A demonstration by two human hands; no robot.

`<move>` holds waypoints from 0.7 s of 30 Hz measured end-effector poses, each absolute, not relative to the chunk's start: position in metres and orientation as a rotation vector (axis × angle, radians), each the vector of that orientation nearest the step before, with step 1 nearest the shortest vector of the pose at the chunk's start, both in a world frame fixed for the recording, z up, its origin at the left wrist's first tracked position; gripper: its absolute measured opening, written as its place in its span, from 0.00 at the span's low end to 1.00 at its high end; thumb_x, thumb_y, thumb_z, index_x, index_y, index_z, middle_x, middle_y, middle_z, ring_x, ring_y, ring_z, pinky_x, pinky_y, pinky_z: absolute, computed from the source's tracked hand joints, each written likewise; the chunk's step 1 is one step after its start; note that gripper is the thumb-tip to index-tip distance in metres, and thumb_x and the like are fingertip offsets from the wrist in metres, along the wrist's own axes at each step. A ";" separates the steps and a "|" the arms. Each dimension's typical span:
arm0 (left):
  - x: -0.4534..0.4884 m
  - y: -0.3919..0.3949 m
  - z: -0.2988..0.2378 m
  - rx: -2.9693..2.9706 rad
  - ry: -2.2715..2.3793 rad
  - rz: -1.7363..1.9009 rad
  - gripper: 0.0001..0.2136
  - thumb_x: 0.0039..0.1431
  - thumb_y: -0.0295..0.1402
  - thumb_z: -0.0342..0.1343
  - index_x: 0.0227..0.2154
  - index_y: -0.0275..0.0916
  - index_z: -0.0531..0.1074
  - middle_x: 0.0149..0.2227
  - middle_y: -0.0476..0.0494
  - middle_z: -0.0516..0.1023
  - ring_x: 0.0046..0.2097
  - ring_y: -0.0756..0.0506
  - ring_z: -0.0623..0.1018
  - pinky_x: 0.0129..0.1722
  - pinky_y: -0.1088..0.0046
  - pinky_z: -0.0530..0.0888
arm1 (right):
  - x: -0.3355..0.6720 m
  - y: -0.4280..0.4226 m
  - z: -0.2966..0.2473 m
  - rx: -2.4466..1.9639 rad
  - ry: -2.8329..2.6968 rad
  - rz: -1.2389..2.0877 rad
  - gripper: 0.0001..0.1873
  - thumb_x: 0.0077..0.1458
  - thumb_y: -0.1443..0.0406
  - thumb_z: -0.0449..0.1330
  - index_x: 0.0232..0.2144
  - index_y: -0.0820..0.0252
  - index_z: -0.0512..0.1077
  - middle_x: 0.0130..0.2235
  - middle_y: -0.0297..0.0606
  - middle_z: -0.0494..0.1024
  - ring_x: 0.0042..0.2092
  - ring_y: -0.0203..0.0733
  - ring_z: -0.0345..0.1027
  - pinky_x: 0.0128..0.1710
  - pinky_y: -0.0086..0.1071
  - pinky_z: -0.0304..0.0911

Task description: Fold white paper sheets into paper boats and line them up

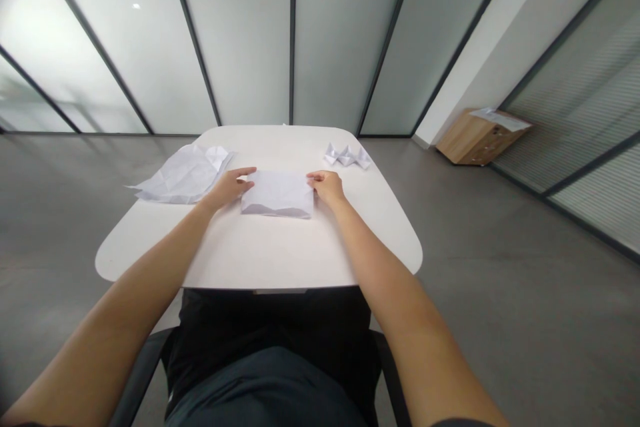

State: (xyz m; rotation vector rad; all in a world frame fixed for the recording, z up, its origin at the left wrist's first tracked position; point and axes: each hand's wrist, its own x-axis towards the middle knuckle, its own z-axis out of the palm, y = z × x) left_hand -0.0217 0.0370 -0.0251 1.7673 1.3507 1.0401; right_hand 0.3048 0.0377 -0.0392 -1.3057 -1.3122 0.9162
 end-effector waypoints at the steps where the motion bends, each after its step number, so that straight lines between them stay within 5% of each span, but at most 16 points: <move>1: -0.022 0.038 -0.026 1.860 1.391 1.025 0.25 0.53 0.31 0.67 0.57 0.41 0.80 0.53 0.38 0.82 0.43 0.42 0.80 0.53 0.65 0.76 | 0.305 0.038 -0.040 -1.338 -1.374 0.852 0.10 0.48 0.70 0.70 0.36 0.55 0.83 0.35 0.35 0.85 0.38 0.41 0.77 0.47 0.38 0.72; 5: -0.021 0.040 -0.031 2.237 1.415 0.861 0.17 0.58 0.30 0.62 0.51 0.41 0.83 0.63 0.38 0.75 0.54 0.38 0.78 0.65 0.60 0.69 | 0.305 0.034 -0.038 -1.458 -1.716 0.559 0.10 0.53 0.69 0.67 0.37 0.52 0.85 0.42 0.38 0.86 0.47 0.47 0.77 0.59 0.42 0.65; 10: -0.013 0.036 -0.026 2.530 1.408 0.787 0.14 0.62 0.30 0.58 0.48 0.44 0.84 0.65 0.41 0.72 0.67 0.34 0.68 0.71 0.52 0.60 | 0.296 0.029 -0.031 -1.565 -2.093 0.109 0.16 0.61 0.66 0.63 0.49 0.54 0.84 0.63 0.43 0.76 0.64 0.57 0.64 0.66 0.50 0.55; 14: 0.005 0.027 -0.020 2.570 1.259 0.548 0.15 0.64 0.28 0.54 0.46 0.45 0.84 0.52 0.38 0.83 0.57 0.36 0.78 0.65 0.58 0.67 | 0.283 0.025 -0.024 -1.470 -2.360 0.112 0.20 0.64 0.71 0.56 0.52 0.56 0.83 0.56 0.44 0.82 0.60 0.55 0.68 0.64 0.46 0.58; 21: 0.027 0.013 -0.023 2.626 1.202 0.538 0.20 0.72 0.40 0.49 0.59 0.42 0.78 0.61 0.36 0.78 0.64 0.36 0.73 0.69 0.59 0.63 | 0.267 0.014 -0.021 -1.397 -2.495 0.058 0.21 0.69 0.58 0.57 0.58 0.60 0.78 0.58 0.51 0.80 0.61 0.56 0.69 0.65 0.43 0.59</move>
